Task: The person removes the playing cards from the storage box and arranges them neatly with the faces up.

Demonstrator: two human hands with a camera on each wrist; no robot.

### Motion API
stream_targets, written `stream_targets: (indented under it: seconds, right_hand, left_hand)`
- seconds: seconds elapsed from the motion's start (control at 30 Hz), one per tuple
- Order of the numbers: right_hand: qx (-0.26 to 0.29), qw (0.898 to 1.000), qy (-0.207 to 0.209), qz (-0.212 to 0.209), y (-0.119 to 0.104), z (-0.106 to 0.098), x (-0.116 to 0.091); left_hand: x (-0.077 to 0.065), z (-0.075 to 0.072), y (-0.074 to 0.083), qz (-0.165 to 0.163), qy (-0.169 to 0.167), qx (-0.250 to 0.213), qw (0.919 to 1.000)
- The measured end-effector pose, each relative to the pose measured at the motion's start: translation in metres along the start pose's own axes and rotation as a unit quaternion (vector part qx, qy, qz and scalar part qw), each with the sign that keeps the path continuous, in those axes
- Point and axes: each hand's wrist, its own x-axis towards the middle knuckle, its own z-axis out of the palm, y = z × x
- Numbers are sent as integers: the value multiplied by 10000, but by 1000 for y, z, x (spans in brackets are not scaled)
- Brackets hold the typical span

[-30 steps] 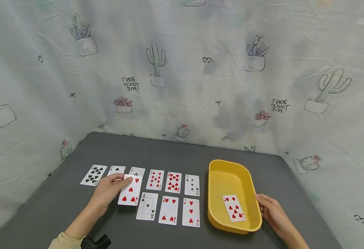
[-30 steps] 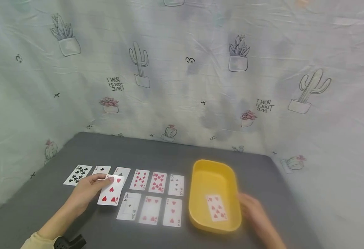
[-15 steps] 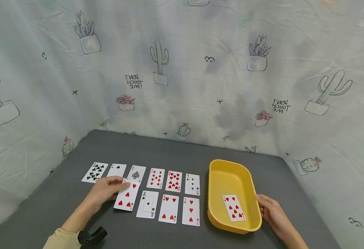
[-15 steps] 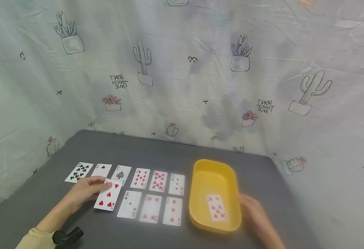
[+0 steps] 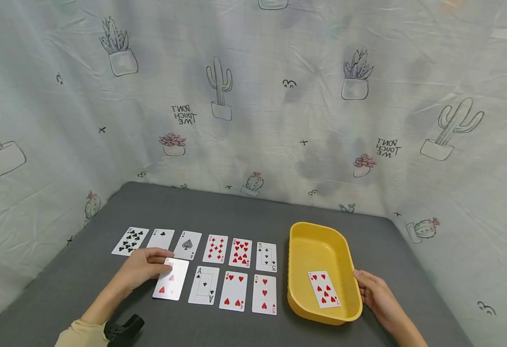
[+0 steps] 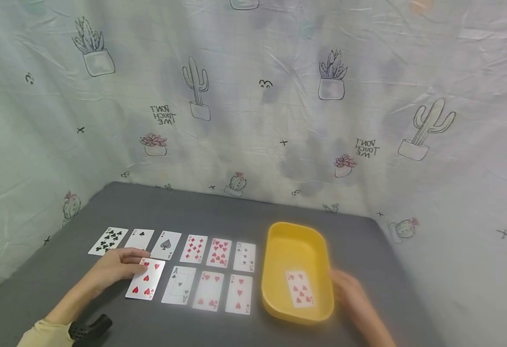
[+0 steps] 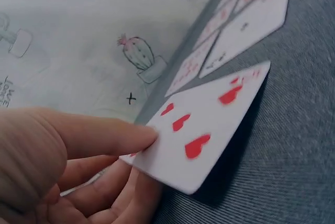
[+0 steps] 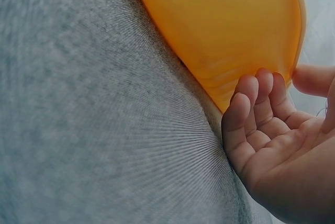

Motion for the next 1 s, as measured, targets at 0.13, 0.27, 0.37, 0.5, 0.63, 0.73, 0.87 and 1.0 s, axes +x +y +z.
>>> stream_targets:
  seconds: [0.13,0.27,0.37,0.5,0.63,0.73,0.87,1.0]
  right_hand:
    - [-17,10000,35,-1,-2,1,-1]
    - [-65,9999,86,-2,-3,2,-2]
    - [-85,9999,95,37,-2,1,-1]
    - [-97,9999,31,54,3,-2,0]
    - [-51,10000,-74,2,5,-3,1]
    - [-24,10000,-94,-19,3,-1,1]
    - [-16,9999,-100,-46,2,0,1]
    - [-7,9999,-104,-53,1,0,1]
  left_hand:
    - [-1,2,3,220,2,454,9987]
    - [-1,3,5,293,116,862,9958]
    - [0,2,5,294,210,1184,9923]
    - [1,2,3,226,301,1426,9891]
    - [0,3,3,188,334,1436,9889]
    - [0,3,3,211,363,1477,9881]
    - [-1,5,4,230,434,1585,9861]
    - [0,7,5,345,443,1634,9850]
